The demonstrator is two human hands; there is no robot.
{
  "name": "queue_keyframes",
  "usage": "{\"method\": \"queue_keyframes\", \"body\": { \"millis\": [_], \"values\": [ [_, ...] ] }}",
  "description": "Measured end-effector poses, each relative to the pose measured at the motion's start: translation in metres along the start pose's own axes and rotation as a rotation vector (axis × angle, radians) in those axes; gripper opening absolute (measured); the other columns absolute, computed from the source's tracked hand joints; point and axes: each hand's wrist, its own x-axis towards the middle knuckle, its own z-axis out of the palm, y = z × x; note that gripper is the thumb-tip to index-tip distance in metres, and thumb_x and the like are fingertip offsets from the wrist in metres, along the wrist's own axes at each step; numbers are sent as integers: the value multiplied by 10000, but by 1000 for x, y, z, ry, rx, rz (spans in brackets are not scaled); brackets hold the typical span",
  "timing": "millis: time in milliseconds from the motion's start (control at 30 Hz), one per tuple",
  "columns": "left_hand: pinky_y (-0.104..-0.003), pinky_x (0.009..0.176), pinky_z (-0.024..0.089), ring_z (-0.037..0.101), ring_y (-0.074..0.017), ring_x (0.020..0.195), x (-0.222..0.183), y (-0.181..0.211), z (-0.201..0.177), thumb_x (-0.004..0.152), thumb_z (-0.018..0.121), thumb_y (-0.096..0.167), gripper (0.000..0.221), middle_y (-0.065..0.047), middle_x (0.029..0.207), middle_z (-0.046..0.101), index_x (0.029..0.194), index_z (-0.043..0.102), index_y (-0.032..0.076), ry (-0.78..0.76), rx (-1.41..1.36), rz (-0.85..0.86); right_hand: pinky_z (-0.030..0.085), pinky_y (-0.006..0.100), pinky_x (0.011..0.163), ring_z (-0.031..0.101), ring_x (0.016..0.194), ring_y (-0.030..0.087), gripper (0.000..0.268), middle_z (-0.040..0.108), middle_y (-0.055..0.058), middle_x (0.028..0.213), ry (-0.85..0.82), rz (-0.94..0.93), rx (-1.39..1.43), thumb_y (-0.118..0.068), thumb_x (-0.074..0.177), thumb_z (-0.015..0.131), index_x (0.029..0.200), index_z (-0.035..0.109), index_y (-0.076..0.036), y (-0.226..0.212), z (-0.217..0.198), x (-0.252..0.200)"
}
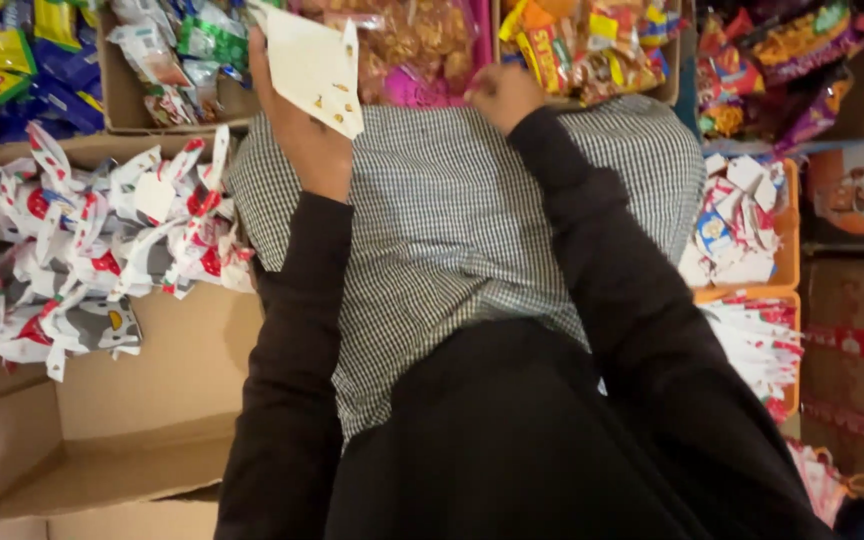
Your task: Packing various snack items into small decorative gift bags while sitting on the floor.
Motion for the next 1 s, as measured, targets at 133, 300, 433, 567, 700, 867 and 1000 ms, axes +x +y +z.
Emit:
{"method": "queue_keyframes", "body": {
  "millis": [133, 300, 433, 567, 700, 867, 1000],
  "values": [
    [-579, 1174, 555, 349, -378, 1564, 8, -14, 13, 1117, 666, 94, 604, -76, 1723, 236, 1627, 354, 179, 129, -1043, -377, 552, 521, 787, 715, 891, 427, 351, 774, 158, 959, 46, 20, -17, -335, 860, 698, 1164, 731, -163, 29, 111, 31],
    [-513, 1264, 238, 197, -288, 1594, 27, -14, 33, 1012, 609, 311, 654, -46, 1731, 197, 1594, 362, 139, 371, -1229, -790, 426, 370, 1155, 487, 1332, 580, 602, -186, 409, 1586, -216, 304, 120, -234, 930, 593, 1523, 500, -272, 35, 159, 41],
    [-504, 1149, 490, 237, -330, 1592, 19, -28, 32, 1063, 583, 191, 609, -69, 1742, 152, 1609, 315, 191, 147, -1073, -698, 415, 497, 1150, 521, 1296, 551, 826, -87, 260, 1677, -247, 380, 135, -194, 990, 544, 1641, 41, -115, 34, 153, 47],
    [-523, 1295, 310, 341, -352, 1521, 17, -38, 21, 1061, 696, 145, 814, -216, 1644, 272, 1627, 122, 32, -28, 14, -94, 526, 462, 1035, 626, 1155, 456, 484, 441, 214, 1392, 118, 230, 259, -246, 984, 683, 1379, 542, -5, 24, 131, 21],
    [-516, 1378, 281, 253, -327, 1633, 10, -33, 27, 1091, 579, 169, 653, -141, 1710, 253, 1637, 226, 110, 130, -271, -100, 586, 310, 906, 724, 985, 185, 216, 781, 101, 1041, 466, 217, 765, -164, 889, 784, 1083, 785, -68, -26, 63, -25],
    [-565, 1385, 238, 167, -342, 1651, -6, -4, 25, 1092, 647, 200, 772, -136, 1726, 117, 1649, 115, 154, 76, -254, -107, 595, 322, 743, 708, 873, 185, 244, 738, 80, 978, 468, 322, 1395, -73, 846, 835, 1026, 675, -105, -23, 3, -65],
    [-627, 1394, 182, 55, -360, 1675, -14, 19, 17, 1093, 733, 238, 952, -129, 1747, -58, 1666, -26, 212, 27, -220, -126, 603, 405, 990, 599, 1240, 265, 416, 583, 77, 1346, -47, 109, 1583, -224, 901, 768, 1280, 604, -174, -69, -107, -123]
  ]
}}
